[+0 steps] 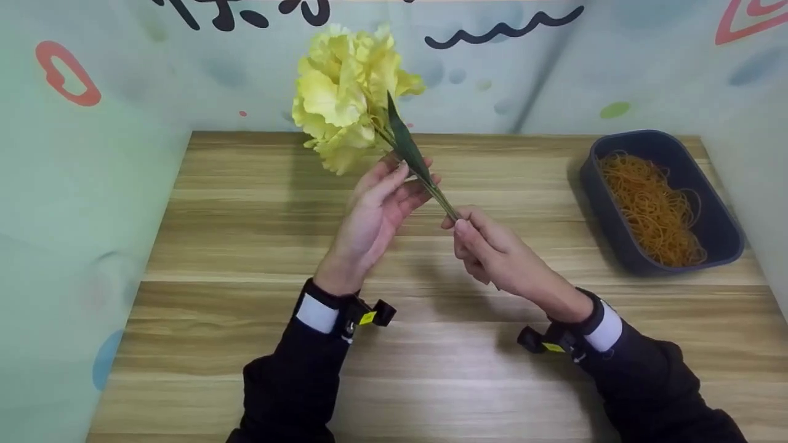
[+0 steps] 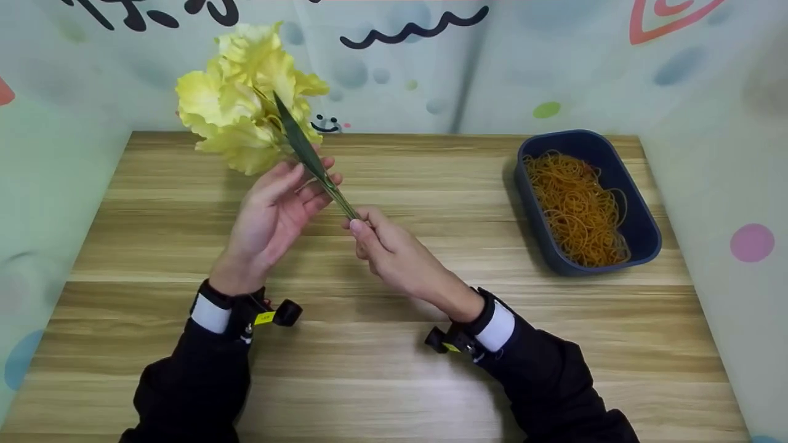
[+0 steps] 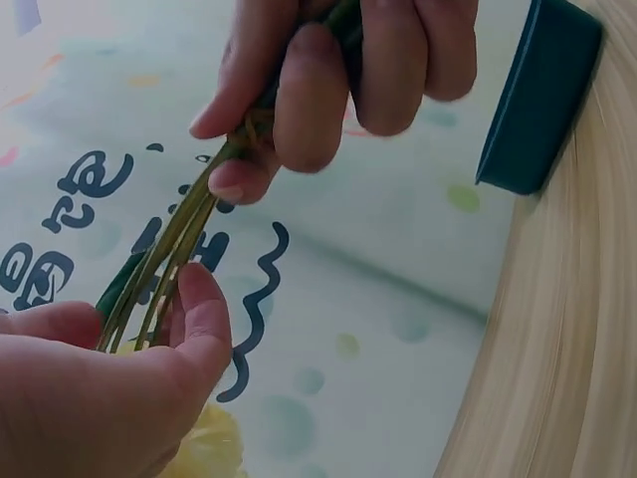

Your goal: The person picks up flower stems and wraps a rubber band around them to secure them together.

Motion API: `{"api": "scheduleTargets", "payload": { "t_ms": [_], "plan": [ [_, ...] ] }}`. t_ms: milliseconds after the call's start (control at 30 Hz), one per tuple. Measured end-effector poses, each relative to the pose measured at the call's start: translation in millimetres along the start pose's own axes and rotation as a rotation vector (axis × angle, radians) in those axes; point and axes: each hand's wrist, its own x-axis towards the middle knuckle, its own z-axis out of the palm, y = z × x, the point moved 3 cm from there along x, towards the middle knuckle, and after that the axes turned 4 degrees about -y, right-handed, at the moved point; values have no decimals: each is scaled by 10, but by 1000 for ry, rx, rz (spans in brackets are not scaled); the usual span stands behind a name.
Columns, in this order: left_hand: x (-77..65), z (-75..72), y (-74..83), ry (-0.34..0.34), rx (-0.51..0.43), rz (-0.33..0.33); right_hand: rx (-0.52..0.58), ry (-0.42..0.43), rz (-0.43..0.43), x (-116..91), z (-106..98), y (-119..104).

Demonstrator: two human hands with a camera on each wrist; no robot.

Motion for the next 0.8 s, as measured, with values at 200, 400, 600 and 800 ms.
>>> {"api": "scheduleTargets", "payload": {
  "t_ms": [200, 400, 600, 800],
  "plan": [
    [3, 5, 5, 33, 189, 33, -26, -99, -43, -39, 21, 63],
    [-4, 25, -28, 76, 291, 68, -129, -142, -34, -84, 31, 115],
    [-32, 42, -65, 79, 445, 66, -226, -86, -22, -116, 25, 176],
    [-28, 45, -95, 59, 581, 61, -253, -83, -12, -122, 36, 209]
  ]
}}
